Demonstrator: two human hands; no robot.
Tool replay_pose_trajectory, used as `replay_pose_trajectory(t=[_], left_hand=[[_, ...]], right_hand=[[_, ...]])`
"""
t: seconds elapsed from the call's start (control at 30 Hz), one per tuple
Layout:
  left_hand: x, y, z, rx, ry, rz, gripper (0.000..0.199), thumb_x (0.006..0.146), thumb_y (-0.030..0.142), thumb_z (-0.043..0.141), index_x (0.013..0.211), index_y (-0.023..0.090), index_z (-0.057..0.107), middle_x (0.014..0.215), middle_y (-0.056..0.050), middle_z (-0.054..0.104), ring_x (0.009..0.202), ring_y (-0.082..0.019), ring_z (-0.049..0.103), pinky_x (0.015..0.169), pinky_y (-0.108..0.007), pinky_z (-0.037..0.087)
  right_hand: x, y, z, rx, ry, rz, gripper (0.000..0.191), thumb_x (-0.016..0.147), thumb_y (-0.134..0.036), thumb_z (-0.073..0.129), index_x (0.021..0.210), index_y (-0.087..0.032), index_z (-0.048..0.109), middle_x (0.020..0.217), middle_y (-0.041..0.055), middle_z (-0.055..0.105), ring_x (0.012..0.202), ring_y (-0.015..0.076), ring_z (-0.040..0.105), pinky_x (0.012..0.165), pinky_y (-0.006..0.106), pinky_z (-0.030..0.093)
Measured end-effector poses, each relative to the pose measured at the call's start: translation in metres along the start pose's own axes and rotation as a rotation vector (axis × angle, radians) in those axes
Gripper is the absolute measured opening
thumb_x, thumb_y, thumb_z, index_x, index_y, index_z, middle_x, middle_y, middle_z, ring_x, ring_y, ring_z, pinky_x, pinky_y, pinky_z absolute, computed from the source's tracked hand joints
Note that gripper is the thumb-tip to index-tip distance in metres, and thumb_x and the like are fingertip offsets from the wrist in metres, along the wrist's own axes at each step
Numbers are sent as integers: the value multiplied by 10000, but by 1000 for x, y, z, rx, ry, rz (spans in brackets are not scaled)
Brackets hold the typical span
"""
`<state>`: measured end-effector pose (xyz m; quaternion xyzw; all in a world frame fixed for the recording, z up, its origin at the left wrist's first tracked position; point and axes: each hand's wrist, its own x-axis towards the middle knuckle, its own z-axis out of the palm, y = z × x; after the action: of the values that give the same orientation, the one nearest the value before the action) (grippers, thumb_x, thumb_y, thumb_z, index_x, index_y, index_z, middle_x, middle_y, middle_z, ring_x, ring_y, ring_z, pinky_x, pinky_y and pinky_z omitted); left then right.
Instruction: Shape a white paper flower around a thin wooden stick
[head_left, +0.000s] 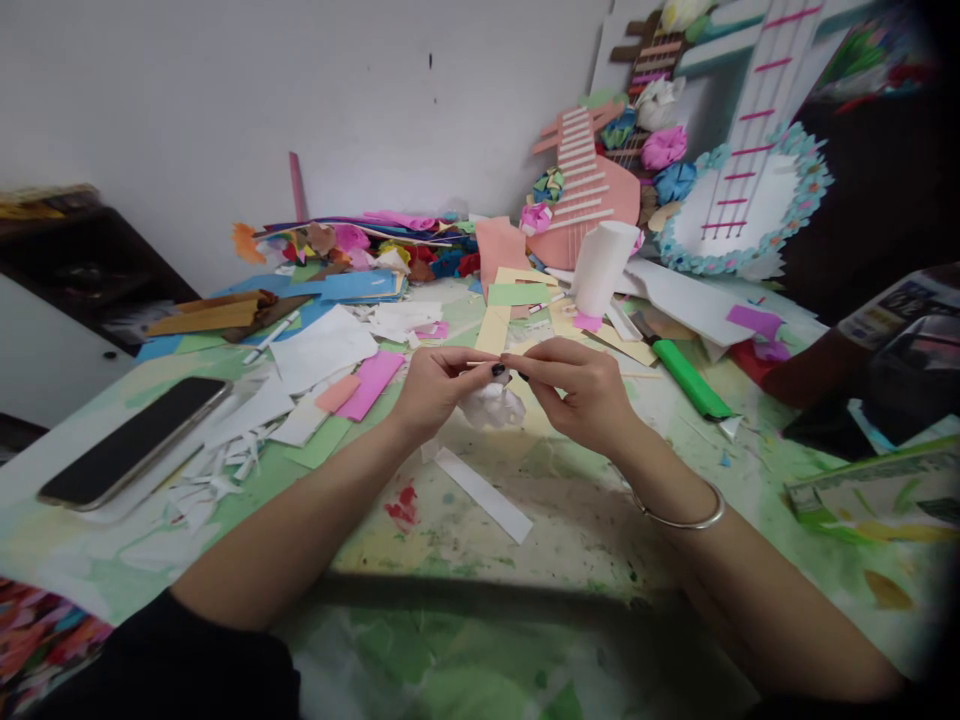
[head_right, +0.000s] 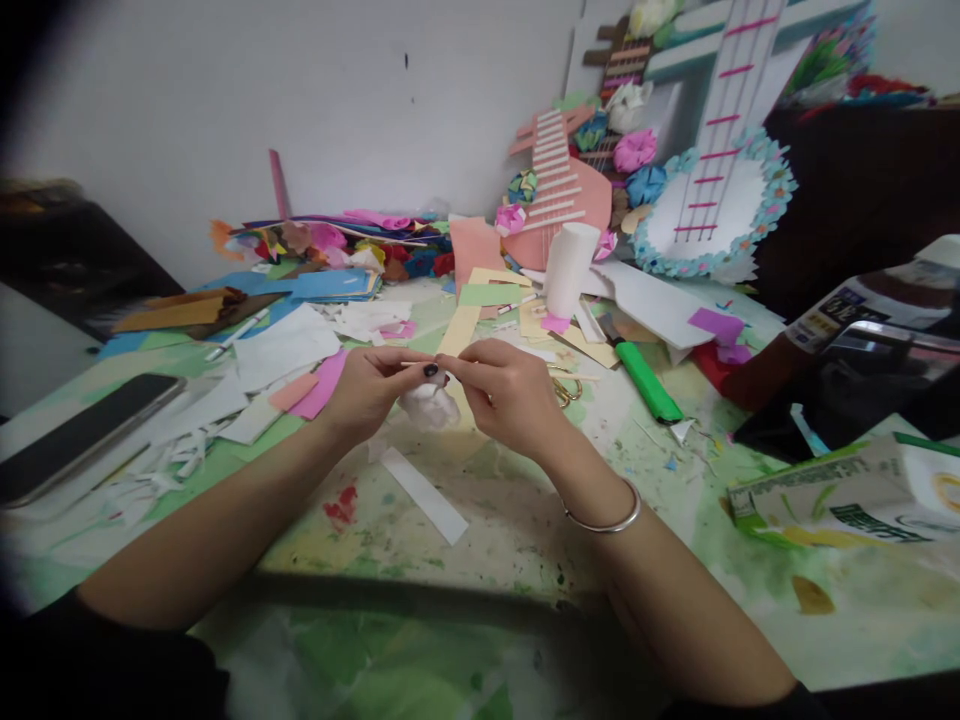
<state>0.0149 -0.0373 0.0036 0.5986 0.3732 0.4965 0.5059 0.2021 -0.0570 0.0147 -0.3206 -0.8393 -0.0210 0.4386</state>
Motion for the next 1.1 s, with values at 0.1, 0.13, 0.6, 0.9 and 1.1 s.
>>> replay_pose_trajectory(t=[0.1,0.13,0.6,0.9,1.1], left_hand=[[0,0,0,-22,-14,-19,293,660,340,732,860,126,733,767,-92,728,685,-171,668,623,-251,520],[1,0,0,-20,-14,-23,279,663,338,729,842,124,736,764,-91,728,675,-167,664,615,-248,515],[3,-4,-3,-51,-3,-64,268,622,299,742,841,144,735,804,-90,731,694,-184,665,630,-279,512],[3,3,-3,-125,-53,-178,192,617,279,733,755,145,736,705,-59,711,606,-127,610,576,-234,458],[2,3,-2,-157,-52,-223,183,644,309,702,639,127,685,577,-18,633,499,-86,521,481,-206,379]], right_hand=[[1,0,1,-26,-13,-14,316,852,-120,453,1032,-224,691,866,54,676,775,127,600,669,255,474],[1,1,1,-33,-16,-17,316,855,-122,451,1033,-227,690,871,55,675,779,127,599,670,256,474],[2,1,-4,-92,-153,57,344,884,-149,418,1122,-223,655,813,44,660,668,102,555,596,222,405],[-1,4,0,-198,-103,54,298,885,-185,468,1068,-285,681,801,25,651,696,100,555,610,220,387],[-1,2,3,-234,-35,18,288,897,-189,460,995,-296,708,782,26,655,720,112,555,621,231,391]])
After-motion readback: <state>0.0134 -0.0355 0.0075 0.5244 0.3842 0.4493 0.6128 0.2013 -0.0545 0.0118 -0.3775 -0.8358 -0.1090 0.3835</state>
